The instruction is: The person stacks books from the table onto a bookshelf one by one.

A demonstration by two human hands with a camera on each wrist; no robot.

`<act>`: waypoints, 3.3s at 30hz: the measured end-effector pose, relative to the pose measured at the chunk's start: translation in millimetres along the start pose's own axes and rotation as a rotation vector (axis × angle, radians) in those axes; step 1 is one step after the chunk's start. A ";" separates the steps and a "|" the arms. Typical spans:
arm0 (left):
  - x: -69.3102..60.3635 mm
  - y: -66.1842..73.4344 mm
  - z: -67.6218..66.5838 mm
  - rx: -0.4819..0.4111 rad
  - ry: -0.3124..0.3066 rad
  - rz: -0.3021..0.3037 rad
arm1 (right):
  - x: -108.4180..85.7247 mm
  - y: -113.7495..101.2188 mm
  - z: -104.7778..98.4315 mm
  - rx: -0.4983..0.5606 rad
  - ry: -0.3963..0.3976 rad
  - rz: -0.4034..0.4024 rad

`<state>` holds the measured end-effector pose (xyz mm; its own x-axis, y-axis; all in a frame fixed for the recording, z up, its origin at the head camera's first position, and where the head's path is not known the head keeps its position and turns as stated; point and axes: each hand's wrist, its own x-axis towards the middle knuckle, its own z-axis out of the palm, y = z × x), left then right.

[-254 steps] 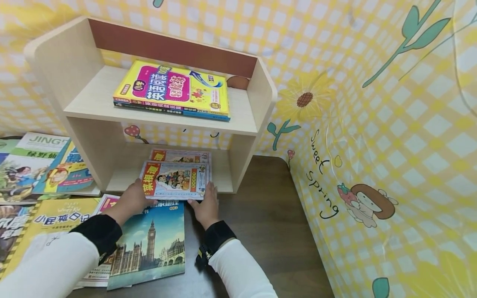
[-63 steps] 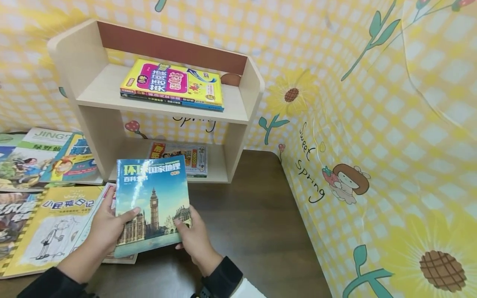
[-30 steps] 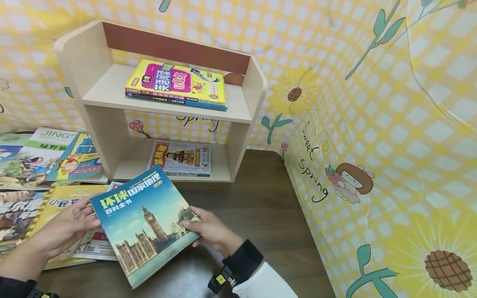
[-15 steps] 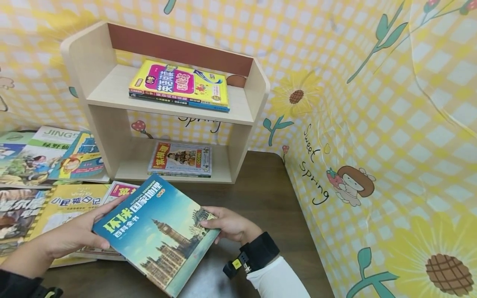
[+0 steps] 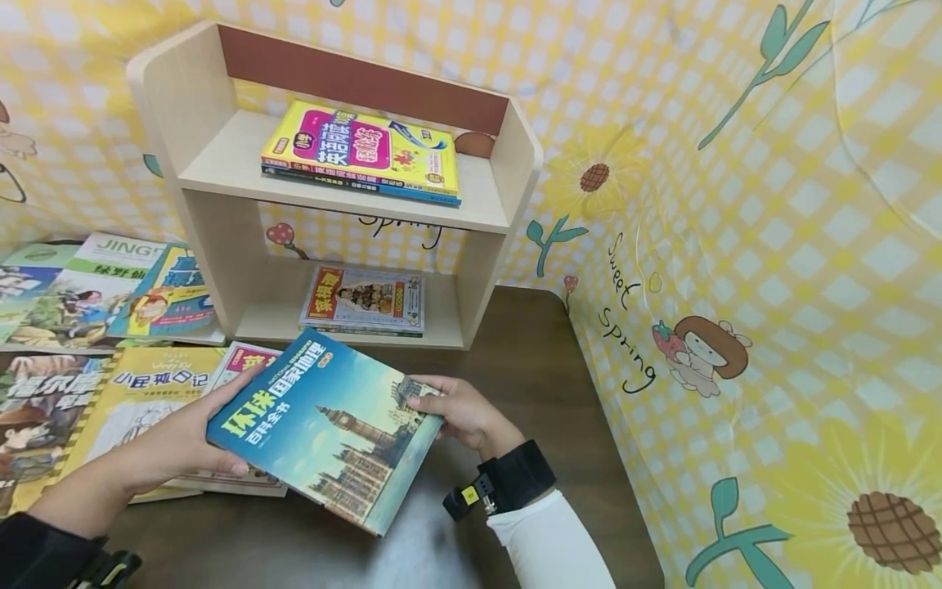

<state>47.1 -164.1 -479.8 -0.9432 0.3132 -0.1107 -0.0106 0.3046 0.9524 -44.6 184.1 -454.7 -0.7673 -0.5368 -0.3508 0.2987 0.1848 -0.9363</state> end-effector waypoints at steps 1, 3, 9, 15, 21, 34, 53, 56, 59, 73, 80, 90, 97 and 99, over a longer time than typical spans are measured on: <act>0.5 1.8 0.3 0.019 0.017 0.004 | 0.9 -2.2 0.9 0.003 0.035 -0.009; 1.1 4.8 1.1 0.009 0.039 0.017 | 3.0 -6.2 3.9 0.021 0.118 -0.026; 0.3 16.2 6.1 -0.048 0.104 0.033 | 5.8 -15.8 17.0 0.139 0.333 -0.114; -4.1 26.5 11.2 -0.007 0.177 0.007 | -1.3 -27.8 31.8 0.221 0.420 -0.162; -7.8 36.8 13.7 -0.055 0.230 0.022 | -11.9 -42.7 45.7 0.259 0.385 -0.203; -8.3 53.6 10.5 -0.082 0.396 0.071 | -41.7 -50.7 68.4 0.241 0.175 -0.279; -12.1 79.4 11.0 -0.045 0.486 0.132 | -48.8 -55.7 68.0 0.072 0.132 -0.436; -8.9 90.6 7.4 -0.042 0.488 0.161 | -48.2 -66.9 64.5 0.044 0.151 -0.451; -3.8 103.9 2.9 -0.037 0.495 0.189 | -45.8 -79.3 59.5 0.015 0.179 -0.461; 39.4 162.9 -34.6 -0.016 0.516 0.234 | -15.2 -148.6 32.4 -0.024 0.161 -0.580; 65.8 172.9 -54.0 -0.066 0.463 0.193 | 10.0 -166.6 21.4 -0.054 0.203 -0.550; 87.8 185.8 -68.9 0.024 0.506 0.127 | 25.8 -180.0 21.8 -0.174 0.341 -0.481; 103.5 198.1 -71.8 0.184 0.533 0.091 | 33.8 -190.2 19.6 -0.344 0.526 -0.403; 108.8 198.8 -72.0 0.222 0.520 0.088 | 37.5 -190.7 17.6 -0.359 0.545 -0.399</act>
<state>-81.6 -134.2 -282.1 -0.9774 -0.1208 0.1737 0.0921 0.4964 0.8632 -120.3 114.2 -288.9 -0.9776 -0.1544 0.1429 -0.1911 0.3681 -0.9099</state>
